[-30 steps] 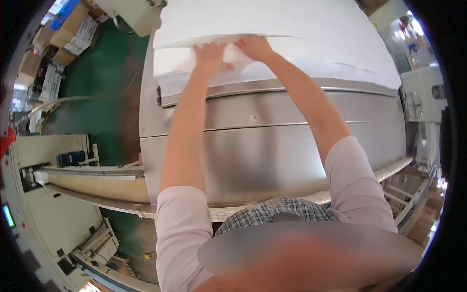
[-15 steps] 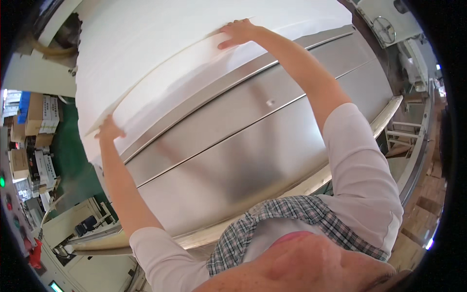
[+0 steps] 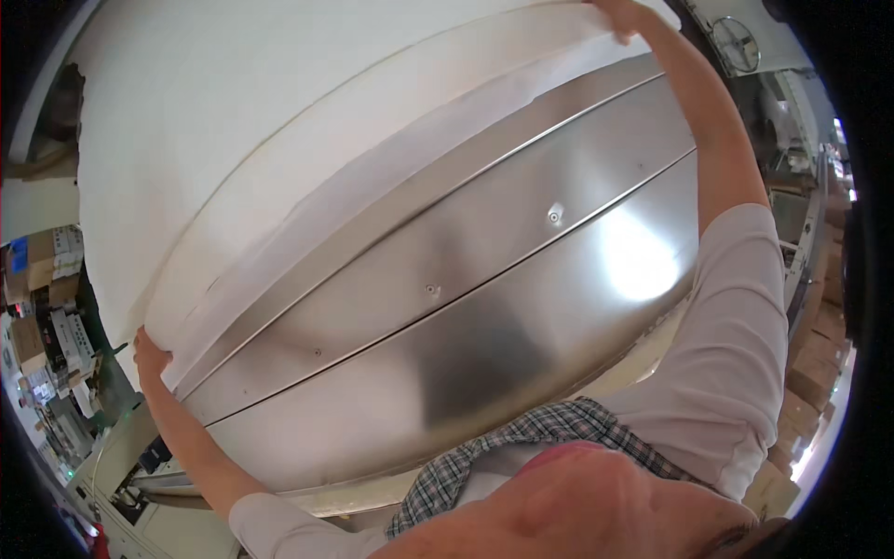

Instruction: Preparing and feeding large sheets of paper into a processing machine.

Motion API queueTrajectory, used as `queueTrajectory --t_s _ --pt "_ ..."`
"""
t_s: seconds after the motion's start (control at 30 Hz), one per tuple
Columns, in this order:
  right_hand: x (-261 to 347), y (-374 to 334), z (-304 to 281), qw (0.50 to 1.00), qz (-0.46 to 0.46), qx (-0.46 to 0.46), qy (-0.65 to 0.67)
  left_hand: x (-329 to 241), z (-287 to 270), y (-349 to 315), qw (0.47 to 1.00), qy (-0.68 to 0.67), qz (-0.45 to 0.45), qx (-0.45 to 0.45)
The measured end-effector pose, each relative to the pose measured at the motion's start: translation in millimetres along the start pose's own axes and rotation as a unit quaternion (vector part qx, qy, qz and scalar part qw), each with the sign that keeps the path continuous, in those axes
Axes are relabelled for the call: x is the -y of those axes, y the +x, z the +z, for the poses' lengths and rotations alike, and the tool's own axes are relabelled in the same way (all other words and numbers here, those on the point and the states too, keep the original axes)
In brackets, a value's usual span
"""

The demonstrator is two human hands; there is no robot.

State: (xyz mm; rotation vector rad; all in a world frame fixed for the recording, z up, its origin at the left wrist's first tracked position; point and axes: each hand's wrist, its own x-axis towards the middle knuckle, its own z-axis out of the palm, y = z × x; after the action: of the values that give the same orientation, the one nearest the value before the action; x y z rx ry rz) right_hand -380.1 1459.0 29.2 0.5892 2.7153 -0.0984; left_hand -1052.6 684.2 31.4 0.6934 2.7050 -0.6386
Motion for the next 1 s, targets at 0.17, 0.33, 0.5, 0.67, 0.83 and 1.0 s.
queueTrajectory --t_s 0.17,0.33,0.5,0.67,0.83,1.0 --pt "12 -3 9 0.974 -0.015 -0.174 0.143 38 31 -1 0.992 -0.051 0.072 -0.087" --pt "67 -42 -20 0.949 0.259 -0.181 -0.003 18 30 -1 0.964 -0.084 0.126 -0.220" --pt "49 -70 -37 0.928 0.279 -0.230 -0.087 21 10 -11 0.940 -0.102 0.091 -0.313" --pt "71 -106 -71 0.905 0.323 -0.267 -0.077 56 -35 -61 0.916 -0.132 0.052 -0.375" --pt "45 -193 -48 0.898 0.237 -0.353 -0.114 96 -51 -110 0.894 -0.103 0.113 -0.421" --pt "81 -282 -11 0.908 0.216 -0.347 -0.093 114 -26 -190 0.887 -0.092 0.120 -0.437"
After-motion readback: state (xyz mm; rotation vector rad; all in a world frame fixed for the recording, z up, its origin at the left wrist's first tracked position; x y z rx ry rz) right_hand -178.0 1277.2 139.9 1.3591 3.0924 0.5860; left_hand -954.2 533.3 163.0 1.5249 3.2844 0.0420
